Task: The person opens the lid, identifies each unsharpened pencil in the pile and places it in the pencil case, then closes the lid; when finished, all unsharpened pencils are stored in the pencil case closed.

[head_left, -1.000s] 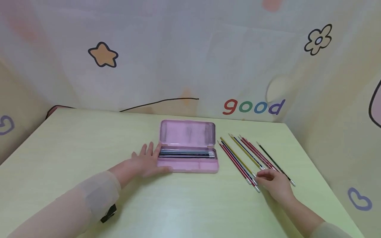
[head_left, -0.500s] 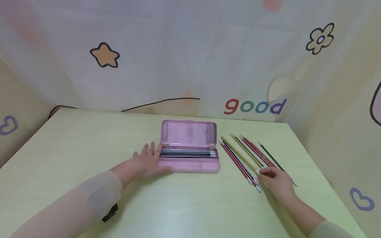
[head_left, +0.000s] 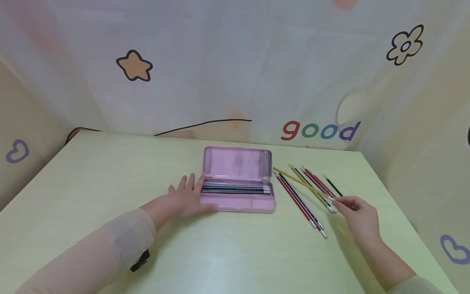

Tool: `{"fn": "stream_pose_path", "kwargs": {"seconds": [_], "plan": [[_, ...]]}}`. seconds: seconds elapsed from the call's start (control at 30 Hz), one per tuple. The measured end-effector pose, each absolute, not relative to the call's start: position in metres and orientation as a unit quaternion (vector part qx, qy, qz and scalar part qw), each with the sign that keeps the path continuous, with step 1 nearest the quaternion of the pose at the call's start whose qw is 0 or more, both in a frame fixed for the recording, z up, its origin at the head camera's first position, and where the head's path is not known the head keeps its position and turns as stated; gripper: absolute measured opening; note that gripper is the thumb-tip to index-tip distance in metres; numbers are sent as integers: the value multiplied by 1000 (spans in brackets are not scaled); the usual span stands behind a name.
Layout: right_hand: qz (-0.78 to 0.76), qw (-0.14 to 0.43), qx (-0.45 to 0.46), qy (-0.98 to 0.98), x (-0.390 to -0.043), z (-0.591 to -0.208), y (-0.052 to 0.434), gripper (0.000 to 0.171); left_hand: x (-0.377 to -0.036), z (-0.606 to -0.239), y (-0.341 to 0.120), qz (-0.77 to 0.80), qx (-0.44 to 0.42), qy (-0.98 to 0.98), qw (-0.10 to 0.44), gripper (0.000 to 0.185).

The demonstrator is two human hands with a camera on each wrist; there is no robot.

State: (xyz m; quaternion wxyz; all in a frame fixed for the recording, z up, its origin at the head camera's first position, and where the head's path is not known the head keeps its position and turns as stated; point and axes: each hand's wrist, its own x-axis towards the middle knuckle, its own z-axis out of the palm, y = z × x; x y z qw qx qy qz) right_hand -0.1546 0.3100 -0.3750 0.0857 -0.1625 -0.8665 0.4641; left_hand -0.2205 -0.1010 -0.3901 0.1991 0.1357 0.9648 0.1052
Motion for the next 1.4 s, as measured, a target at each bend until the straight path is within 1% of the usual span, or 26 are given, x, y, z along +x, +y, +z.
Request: {"fn": "stream_pose_path", "kwargs": {"seconds": [0.13, 0.27, 0.43, 0.53, 0.8, 0.9, 1.03, 1.2, 1.4], "plan": [[507, 105, -176, -837, -157, -370, 310, 26, -221, -390, -102, 101, 136, 966, 194, 108], [553, 111, -176, -807, -158, -367, 308, 17, -223, -390, -103, 96, 136, 967, 193, 108], [597, 107, -158, -779, -158, -365, 303, 16, -223, -390, -103, 93, 135, 965, 203, 110], [601, 100, -143, -780, -159, -365, 300, 18, -223, -389, -101, 92, 133, 965, 204, 109], [597, 72, -110, -792, -162, -371, 290, 15, -221, -389, -99, 101, 135, 965, 203, 107], [598, 53, -88, -795, -165, -375, 284, 16, -220, -389, -99, 101, 134, 965, 202, 107], [587, 24, -73, -806, -169, -380, 275, 23, -220, -390, -99, 102, 134, 965, 201, 107], [569, 7, -63, -820, -175, -383, 266, 32, -220, -391, -98, 102, 134, 965, 202, 108], [539, -14, -69, -839, -185, -382, 251, 37, -219, -388, -98, 105, 132, 965, 202, 107]]}}
